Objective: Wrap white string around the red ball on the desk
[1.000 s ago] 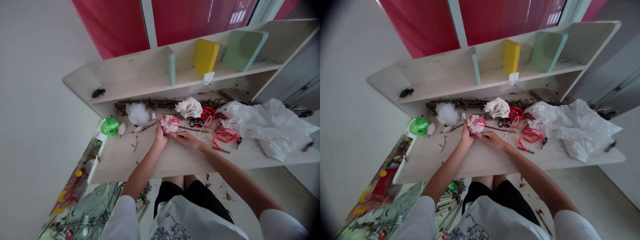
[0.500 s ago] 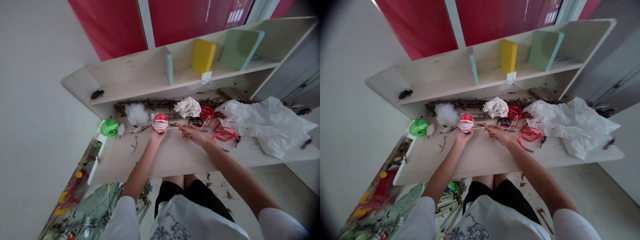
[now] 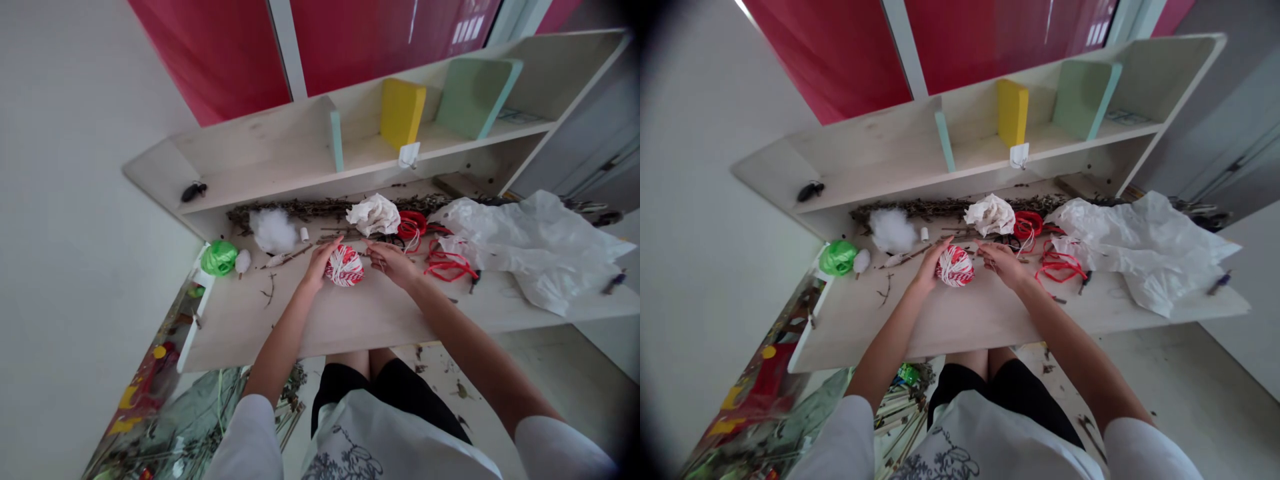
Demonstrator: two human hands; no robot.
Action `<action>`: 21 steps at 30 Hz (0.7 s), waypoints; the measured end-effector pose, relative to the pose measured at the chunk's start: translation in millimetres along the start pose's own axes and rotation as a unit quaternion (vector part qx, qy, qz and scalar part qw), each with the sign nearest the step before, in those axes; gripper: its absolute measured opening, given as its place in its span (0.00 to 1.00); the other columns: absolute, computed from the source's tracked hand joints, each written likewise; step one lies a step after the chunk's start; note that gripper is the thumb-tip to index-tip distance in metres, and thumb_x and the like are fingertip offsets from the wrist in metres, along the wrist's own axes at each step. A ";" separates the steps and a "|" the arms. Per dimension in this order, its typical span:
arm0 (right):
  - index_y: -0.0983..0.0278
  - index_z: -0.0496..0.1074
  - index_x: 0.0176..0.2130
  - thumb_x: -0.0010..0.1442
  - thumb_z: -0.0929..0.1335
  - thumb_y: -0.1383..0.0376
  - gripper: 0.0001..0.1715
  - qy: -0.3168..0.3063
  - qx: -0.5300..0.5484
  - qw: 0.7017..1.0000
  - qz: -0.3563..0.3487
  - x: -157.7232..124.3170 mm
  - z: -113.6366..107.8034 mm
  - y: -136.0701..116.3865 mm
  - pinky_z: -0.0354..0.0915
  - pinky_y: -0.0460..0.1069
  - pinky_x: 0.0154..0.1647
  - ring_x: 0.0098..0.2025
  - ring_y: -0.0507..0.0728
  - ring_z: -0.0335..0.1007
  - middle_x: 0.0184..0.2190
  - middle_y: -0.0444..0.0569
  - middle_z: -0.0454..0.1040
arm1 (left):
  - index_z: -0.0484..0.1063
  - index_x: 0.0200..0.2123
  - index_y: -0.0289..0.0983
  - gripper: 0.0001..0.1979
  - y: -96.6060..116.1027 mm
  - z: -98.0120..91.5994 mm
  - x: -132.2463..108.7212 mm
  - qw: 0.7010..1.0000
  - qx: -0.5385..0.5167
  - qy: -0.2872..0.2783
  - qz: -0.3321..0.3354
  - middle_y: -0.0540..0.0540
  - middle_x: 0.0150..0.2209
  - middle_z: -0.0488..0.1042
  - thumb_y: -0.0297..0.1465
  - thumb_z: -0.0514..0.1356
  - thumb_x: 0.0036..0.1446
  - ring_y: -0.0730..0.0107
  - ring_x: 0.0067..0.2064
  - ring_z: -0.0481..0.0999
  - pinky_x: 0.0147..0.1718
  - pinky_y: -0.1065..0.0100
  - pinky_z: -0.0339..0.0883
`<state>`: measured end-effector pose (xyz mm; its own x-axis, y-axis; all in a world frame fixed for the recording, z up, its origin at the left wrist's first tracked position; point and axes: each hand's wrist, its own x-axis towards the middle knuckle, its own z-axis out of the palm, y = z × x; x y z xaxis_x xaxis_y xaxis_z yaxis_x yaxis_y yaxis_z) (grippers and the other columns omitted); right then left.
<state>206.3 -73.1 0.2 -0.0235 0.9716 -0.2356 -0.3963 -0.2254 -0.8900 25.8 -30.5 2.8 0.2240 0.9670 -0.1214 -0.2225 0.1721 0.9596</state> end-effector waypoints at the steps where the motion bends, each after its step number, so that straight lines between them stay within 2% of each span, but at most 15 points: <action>1: 0.63 0.71 0.28 0.40 0.77 0.50 0.23 0.002 -0.008 1.000 -0.005 -0.3 0.7 -0.1 0.52 0.45 0.23 0.21 0.45 0.48 0.21 0.38 0.63 | 0.78 0.30 0.36 0.16 0.3 0.2 -1.2 0.999 0.042 -0.007 0.019 0.53 0.23 0.72 0.43 0.68 0.45 0.74 0.27 0.70 0.31 0.71 0.62; 3: 0.63 0.71 0.26 0.41 0.76 0.49 0.23 -0.002 -0.037 0.999 -0.023 -0.5 2.8 0.6 0.52 0.45 0.23 0.20 0.46 0.49 0.20 0.39 0.63 | 0.75 0.24 0.36 0.17 1.4 2.2 -4.9 0.990 0.126 -0.026 0.060 0.53 0.21 0.69 0.44 0.68 0.45 0.75 0.26 0.67 0.29 0.71 0.59; 6: 0.63 0.69 0.21 0.41 0.75 0.47 0.24 0.021 -0.112 0.989 -0.091 0.5 6.0 2.8 0.50 0.46 0.22 0.20 0.47 0.51 0.18 0.41 0.62 | 0.74 0.24 0.36 0.17 2.6 7.5 -12.2 0.970 0.212 -0.035 0.113 0.52 0.24 0.72 0.44 0.69 0.45 0.74 0.28 0.68 0.30 0.71 0.60; 10: 0.63 0.66 0.19 0.46 0.73 0.46 0.25 0.055 -0.159 0.971 -0.170 2.3 5.9 3.9 0.51 0.47 0.21 0.20 0.48 0.51 0.17 0.41 0.61 | 0.74 0.26 0.37 0.16 1.1 11.4 -17.8 0.951 0.259 0.010 0.170 0.50 0.26 0.74 0.45 0.67 0.47 0.72 0.30 0.70 0.32 0.71 0.62; 14: 0.62 0.66 0.19 0.47 0.72 0.47 0.24 0.058 -0.174 0.963 -0.196 1.4 4.4 2.7 0.51 0.47 0.20 0.19 0.48 0.52 0.17 0.42 0.62 | 0.72 0.26 0.38 0.15 -4.1 8.1 -14.6 0.933 0.284 0.060 0.214 0.50 0.27 0.73 0.44 0.67 0.49 0.72 0.31 0.70 0.33 0.71 0.63; 21: 0.62 0.64 0.19 0.49 0.71 0.46 0.25 0.018 -0.206 0.958 -0.198 -3.9 11.2 4.0 0.49 0.47 0.21 0.19 0.48 0.50 0.14 0.40 0.58 | 0.72 0.27 0.38 0.16 -8.2 5.6 -11.0 0.922 0.305 0.098 0.217 0.51 0.26 0.72 0.45 0.65 0.50 0.73 0.30 0.69 0.31 0.72 0.62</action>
<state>194.5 -76.9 1.9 0.0884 0.9855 0.1448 0.0278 0.1428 -0.9894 30.5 -43.6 -2.3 0.0505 0.9459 0.3205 0.3373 -0.3182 0.8860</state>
